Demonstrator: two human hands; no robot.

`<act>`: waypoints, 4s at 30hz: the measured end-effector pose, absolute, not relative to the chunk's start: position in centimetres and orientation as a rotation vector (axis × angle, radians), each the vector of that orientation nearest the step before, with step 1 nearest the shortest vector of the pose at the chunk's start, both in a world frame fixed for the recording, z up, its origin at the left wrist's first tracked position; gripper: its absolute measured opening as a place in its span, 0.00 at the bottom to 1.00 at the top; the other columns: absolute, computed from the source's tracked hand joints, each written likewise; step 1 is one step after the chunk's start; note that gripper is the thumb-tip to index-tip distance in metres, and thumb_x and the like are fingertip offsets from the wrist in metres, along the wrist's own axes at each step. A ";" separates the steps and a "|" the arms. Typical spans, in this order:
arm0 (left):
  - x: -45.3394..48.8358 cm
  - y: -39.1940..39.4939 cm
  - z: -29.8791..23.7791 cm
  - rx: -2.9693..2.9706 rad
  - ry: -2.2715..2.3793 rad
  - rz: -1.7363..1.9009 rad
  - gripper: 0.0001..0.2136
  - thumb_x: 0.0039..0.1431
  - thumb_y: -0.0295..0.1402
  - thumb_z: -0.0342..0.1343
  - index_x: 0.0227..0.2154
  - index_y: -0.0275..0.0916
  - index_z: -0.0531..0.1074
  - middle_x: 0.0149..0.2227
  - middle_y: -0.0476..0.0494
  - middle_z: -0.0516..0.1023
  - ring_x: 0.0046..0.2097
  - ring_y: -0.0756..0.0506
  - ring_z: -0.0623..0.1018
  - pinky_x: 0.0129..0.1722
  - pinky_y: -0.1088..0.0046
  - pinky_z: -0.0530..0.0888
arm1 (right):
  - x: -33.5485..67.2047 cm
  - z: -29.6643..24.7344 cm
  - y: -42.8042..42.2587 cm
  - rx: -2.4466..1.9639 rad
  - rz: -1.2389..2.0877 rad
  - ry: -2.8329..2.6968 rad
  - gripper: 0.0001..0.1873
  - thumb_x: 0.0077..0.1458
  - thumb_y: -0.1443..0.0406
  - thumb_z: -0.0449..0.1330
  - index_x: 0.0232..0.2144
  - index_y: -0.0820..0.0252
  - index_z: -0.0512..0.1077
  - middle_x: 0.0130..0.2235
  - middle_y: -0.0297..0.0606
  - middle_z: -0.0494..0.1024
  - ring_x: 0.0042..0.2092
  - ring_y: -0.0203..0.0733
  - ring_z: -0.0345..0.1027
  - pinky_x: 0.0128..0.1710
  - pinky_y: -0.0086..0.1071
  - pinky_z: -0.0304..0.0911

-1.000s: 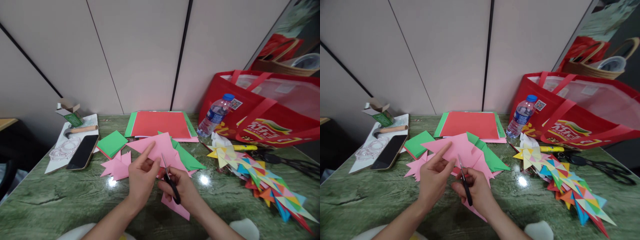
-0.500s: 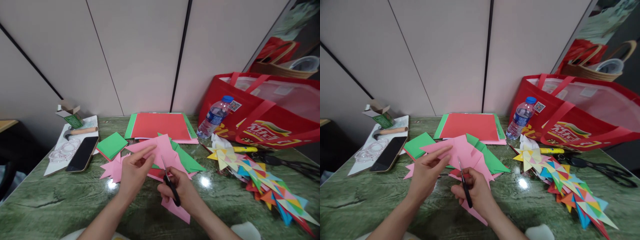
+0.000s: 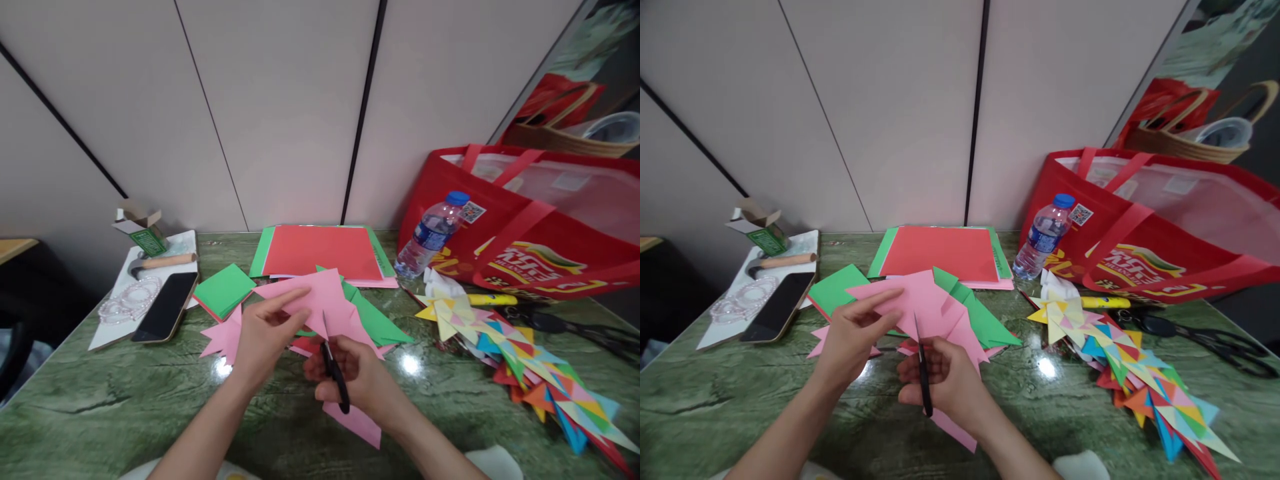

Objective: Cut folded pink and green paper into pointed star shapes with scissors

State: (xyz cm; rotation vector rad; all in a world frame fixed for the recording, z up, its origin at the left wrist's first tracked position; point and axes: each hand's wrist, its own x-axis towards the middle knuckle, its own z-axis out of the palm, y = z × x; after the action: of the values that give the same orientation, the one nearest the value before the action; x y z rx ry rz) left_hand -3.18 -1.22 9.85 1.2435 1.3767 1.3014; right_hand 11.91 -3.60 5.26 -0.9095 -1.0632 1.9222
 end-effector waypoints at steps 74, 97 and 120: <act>-1.6 -2.6 10.5 1.229 1.263 1.145 0.20 0.46 0.25 0.59 0.46 0.36 0.73 0.16 0.52 0.77 0.19 0.51 0.75 0.18 0.82 0.72 | 11.5 5.4 -3.7 -0.899 1.675 -0.994 0.23 0.30 0.61 0.73 0.28 0.57 0.67 0.30 0.38 0.78 0.34 0.47 0.73 0.37 0.38 0.68; -1.5 -2.9 10.5 1.293 1.287 1.157 0.20 0.46 0.25 0.59 0.46 0.37 0.73 0.17 0.51 0.78 0.20 0.51 0.76 0.19 0.82 0.72 | 11.5 5.7 -3.7 -1.000 1.648 -0.989 0.20 0.32 0.64 0.71 0.29 0.60 0.68 0.21 0.29 0.75 0.17 0.31 0.62 0.17 0.26 0.59; -1.2 -2.9 10.9 1.292 1.282 1.123 0.19 0.45 0.23 0.58 0.44 0.38 0.74 0.16 0.52 0.77 0.18 0.52 0.74 0.16 0.82 0.69 | 11.3 6.3 -3.6 -0.985 1.621 -0.925 0.37 0.28 0.63 0.73 0.40 0.55 0.57 0.22 0.28 0.74 0.21 0.37 0.68 0.21 0.27 0.63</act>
State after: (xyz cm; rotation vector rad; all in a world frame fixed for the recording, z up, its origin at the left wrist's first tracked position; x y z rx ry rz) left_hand -1.19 -2.92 10.89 1.2915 1.2815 1.1225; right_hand 11.28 -3.63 6.27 -0.9853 -0.9250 1.6205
